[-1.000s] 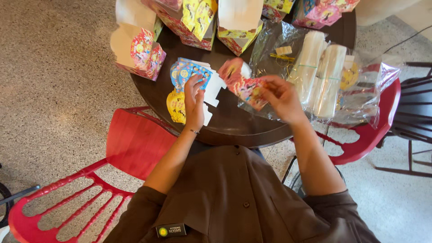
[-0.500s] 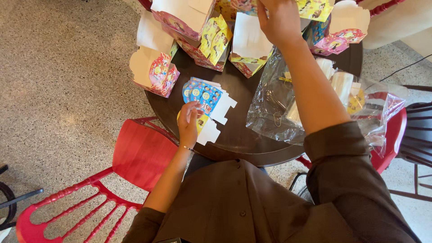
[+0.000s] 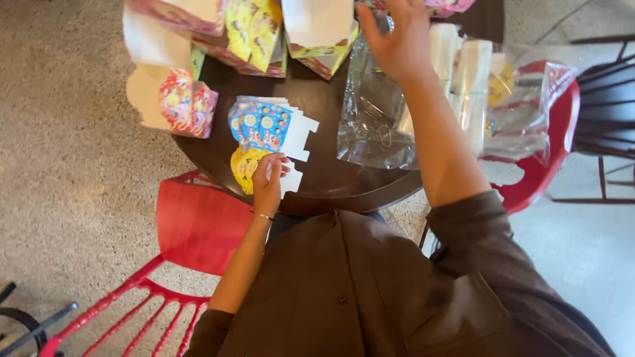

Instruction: The person folds flat, colorful cardboard pieces into small boxes at a table. They repeatedly pick up a flat piece, fold the sides, and place the finished box on a growing stack. The person also moves a plastic-wrapped bundle of items to a nearby chair.

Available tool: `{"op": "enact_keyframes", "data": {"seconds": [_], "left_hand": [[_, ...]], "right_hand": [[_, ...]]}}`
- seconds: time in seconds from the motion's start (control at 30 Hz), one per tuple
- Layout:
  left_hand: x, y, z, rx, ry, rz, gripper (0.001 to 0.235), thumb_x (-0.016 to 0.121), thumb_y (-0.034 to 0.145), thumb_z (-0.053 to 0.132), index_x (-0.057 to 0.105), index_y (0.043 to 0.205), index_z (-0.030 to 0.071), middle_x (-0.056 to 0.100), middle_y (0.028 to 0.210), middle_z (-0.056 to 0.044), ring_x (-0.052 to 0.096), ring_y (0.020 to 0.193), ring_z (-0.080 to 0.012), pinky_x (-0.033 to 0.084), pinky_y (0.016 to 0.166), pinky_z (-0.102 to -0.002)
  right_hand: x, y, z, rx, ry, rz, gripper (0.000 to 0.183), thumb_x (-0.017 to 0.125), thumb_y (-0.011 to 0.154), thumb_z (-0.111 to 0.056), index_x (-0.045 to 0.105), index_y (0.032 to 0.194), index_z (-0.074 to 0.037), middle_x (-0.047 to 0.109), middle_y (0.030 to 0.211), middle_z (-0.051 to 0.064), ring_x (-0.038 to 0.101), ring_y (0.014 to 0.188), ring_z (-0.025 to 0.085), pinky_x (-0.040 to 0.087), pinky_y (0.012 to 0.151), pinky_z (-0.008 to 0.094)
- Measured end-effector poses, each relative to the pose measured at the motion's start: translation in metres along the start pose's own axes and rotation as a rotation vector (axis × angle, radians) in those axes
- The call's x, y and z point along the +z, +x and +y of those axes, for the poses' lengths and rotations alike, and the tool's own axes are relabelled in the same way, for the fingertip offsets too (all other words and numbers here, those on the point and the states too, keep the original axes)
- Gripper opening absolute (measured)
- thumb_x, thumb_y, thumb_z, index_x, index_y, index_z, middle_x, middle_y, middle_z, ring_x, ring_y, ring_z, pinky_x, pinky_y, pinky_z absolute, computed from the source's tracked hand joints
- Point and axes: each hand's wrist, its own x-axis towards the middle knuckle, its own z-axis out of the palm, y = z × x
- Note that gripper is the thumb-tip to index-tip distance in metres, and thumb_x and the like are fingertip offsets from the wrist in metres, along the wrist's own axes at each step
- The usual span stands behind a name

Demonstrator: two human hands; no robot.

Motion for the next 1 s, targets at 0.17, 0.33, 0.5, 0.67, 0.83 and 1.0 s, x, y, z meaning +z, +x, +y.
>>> {"op": "enact_keyframes", "data": {"seconds": [0.17, 0.33, 0.5, 0.67, 0.83, 1.0], "left_hand": [[0.039, 0.026, -0.033, -0.048, 0.249, -0.188, 0.038, 0.06, 0.103, 0.03, 0.06, 0.13, 0.003, 0.069, 0.118, -0.014, 0.068, 0.098, -0.0198, 0.053, 0.087, -0.034], [0.113, 0.105, -0.084, 0.232, 0.538, -0.256, 0.081, 0.072, 0.101, 0.047, 0.04, 0.149, -0.009, 0.05, 0.146, -0.03, 0.051, 0.134, -0.0373, 0.041, 0.112, -0.044], [0.188, 0.167, -0.102, -0.067, 0.368, -0.246, 0.094, 0.084, 0.081, 0.051, 0.04, 0.14, -0.007, 0.057, 0.138, -0.023, 0.057, 0.128, -0.0316, 0.046, 0.108, -0.04], [0.223, 0.152, -0.082, -0.077, 0.547, -0.233, 0.059, 0.081, 0.078, 0.034, 0.063, 0.125, 0.003, 0.07, 0.125, -0.018, 0.064, 0.111, -0.0318, 0.052, 0.099, -0.038], [0.255, 0.124, -0.063, 0.315, 0.561, -0.265, 0.036, 0.072, 0.087, 0.025, 0.067, 0.12, 0.011, 0.07, 0.122, -0.01, 0.068, 0.109, -0.027, 0.053, 0.099, -0.038], [0.328, 0.141, -0.067, 0.655, 0.597, -0.211, 0.043, 0.093, 0.085, 0.045, 0.071, 0.092, 0.009, 0.069, 0.108, -0.011, 0.064, 0.115, -0.0377, 0.046, 0.104, -0.049]], "right_hand": [[-0.127, -0.139, 0.001, 0.449, -0.212, 0.101, 0.032, 0.066, 0.106, -0.004, 0.059, 0.137, 0.0, 0.061, 0.136, 0.017, 0.056, 0.129, 0.039, 0.044, 0.112, 0.047], [-0.19, -0.23, 0.027, 0.842, -0.36, 0.133, 0.021, 0.066, 0.102, -0.006, 0.065, 0.123, -0.002, 0.066, 0.115, 0.016, 0.062, 0.112, 0.036, 0.046, 0.101, 0.046], [-0.205, -0.252, 0.021, 0.651, -0.12, 0.096, 0.01, 0.066, 0.101, -0.003, 0.07, 0.111, -0.002, 0.071, 0.109, 0.013, 0.071, 0.101, 0.03, 0.055, 0.09, 0.039], [-0.259, -0.249, 0.012, 0.34, -0.508, 0.405, 0.019, 0.069, 0.089, 0.01, 0.07, 0.104, -0.001, 0.07, 0.104, 0.012, 0.062, 0.1, 0.034, 0.046, 0.097, 0.044], [-0.271, -0.253, 0.052, 0.87, -0.146, 0.282, 0.03, 0.069, 0.101, -0.01, 0.062, 0.129, -0.005, 0.064, 0.127, 0.011, 0.06, 0.119, 0.03, 0.046, 0.106, 0.041], [-0.23, -0.288, 0.082, 0.826, -0.157, 0.125, 0.046, 0.077, 0.1, -0.018, 0.057, 0.139, -0.005, 0.056, 0.141, 0.017, 0.053, 0.13, 0.031, 0.043, 0.112, 0.043]]}}
